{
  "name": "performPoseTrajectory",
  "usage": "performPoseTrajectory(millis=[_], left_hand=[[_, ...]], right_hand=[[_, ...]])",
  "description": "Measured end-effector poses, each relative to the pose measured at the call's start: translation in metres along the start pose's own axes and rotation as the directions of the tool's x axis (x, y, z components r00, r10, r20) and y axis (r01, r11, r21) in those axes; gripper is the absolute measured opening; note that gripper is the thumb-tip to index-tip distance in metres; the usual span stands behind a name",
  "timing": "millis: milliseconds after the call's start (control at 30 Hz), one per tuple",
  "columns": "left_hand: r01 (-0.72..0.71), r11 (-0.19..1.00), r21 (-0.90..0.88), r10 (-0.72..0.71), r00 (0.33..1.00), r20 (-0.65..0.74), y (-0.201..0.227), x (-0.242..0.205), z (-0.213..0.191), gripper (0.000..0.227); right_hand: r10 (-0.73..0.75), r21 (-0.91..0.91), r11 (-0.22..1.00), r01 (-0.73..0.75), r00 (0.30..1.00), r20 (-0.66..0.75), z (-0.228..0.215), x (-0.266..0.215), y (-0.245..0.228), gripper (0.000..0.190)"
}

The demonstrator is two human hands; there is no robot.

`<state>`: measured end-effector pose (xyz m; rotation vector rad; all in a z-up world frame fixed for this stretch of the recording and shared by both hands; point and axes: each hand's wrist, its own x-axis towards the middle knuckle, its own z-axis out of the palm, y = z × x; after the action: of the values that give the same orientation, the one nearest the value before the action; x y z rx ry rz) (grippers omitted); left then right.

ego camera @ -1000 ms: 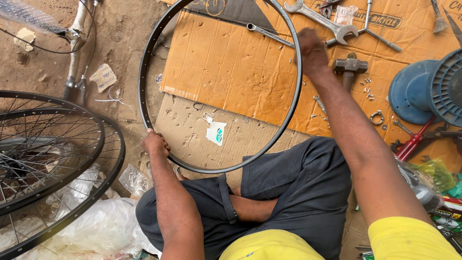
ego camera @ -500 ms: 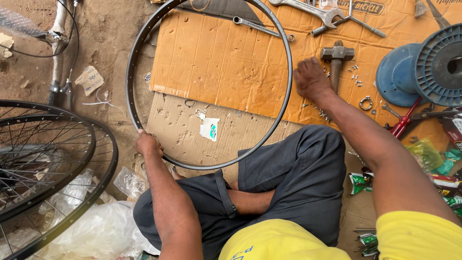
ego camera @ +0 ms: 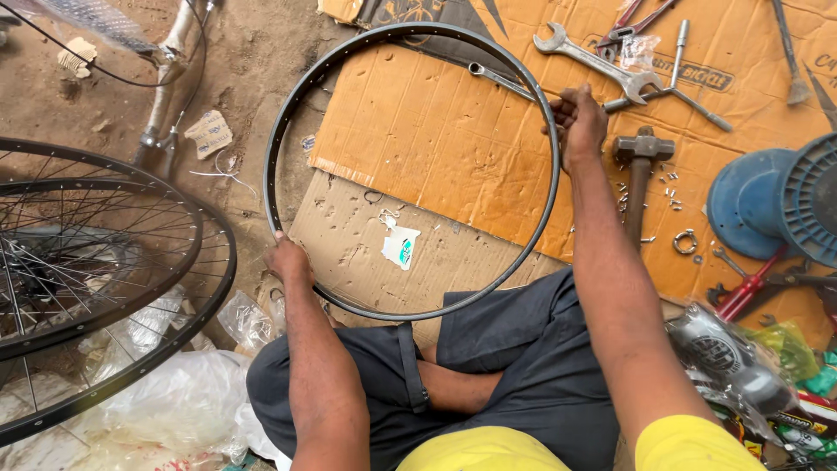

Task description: The person sits on the floor and assembles a bicycle wheel by inserting spokes into the hub and rim, then securing them with nipples. They use a hammer to adjust the rim and a wrench to tighten components.

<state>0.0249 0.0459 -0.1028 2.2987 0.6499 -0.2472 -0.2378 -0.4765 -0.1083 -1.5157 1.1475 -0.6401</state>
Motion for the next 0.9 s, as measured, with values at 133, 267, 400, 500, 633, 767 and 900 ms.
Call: performPoseTrajectory(millis=[133,267,400,500,633,767,900], left_hand=[[-0.007,1.000,-0.026,0.008,1.000,0.015,0.007,0.002,-0.005,0.053],[0.102,0.994,-0.048,-0.099,0.994,0.045,0.027,-0.005,-0.007,0.054],[0.327,0.925,-0.194,-0.316,0.945,0.083,0.031,-0.005,-0.009,0.046],[0.317,0.906,-0.282,-0.311,0.948,0.065,0.027,0.006,-0.008,0.038],[0.212,0.941,-0.263,-0.218,0.976,0.008,0.007,0.023,-0.015,0.051],[0.201,0.920,-0.337,-0.226,0.973,-0.037,-0.011,0.033,-0.010,0.049],[0.060,0.978,-0.198,-0.081,0.991,-0.102,-0.018,0.040,0.012,0.052]], right_hand=[[0.073,-0.017,0.997,-0.073,0.997,-0.013,0.006,-0.008,0.019,0.032],[-0.521,-0.695,0.597,0.401,0.852,0.044,-0.009,0.003,0.004,0.012],[-0.501,-0.687,0.483,0.543,0.815,0.292,-0.003,-0.003,-0.009,0.017],[-0.569,-0.484,0.581,0.654,0.752,0.333,0.027,-0.028,0.000,0.014],[-0.552,-0.512,0.616,0.599,0.792,0.262,0.075,-0.037,-0.005,0.016],[-0.546,-0.537,0.519,0.666,0.741,0.391,0.089,-0.013,-0.030,0.027],[-0.496,-0.782,0.410,0.469,0.834,0.240,0.049,0.021,-0.035,0.033]])
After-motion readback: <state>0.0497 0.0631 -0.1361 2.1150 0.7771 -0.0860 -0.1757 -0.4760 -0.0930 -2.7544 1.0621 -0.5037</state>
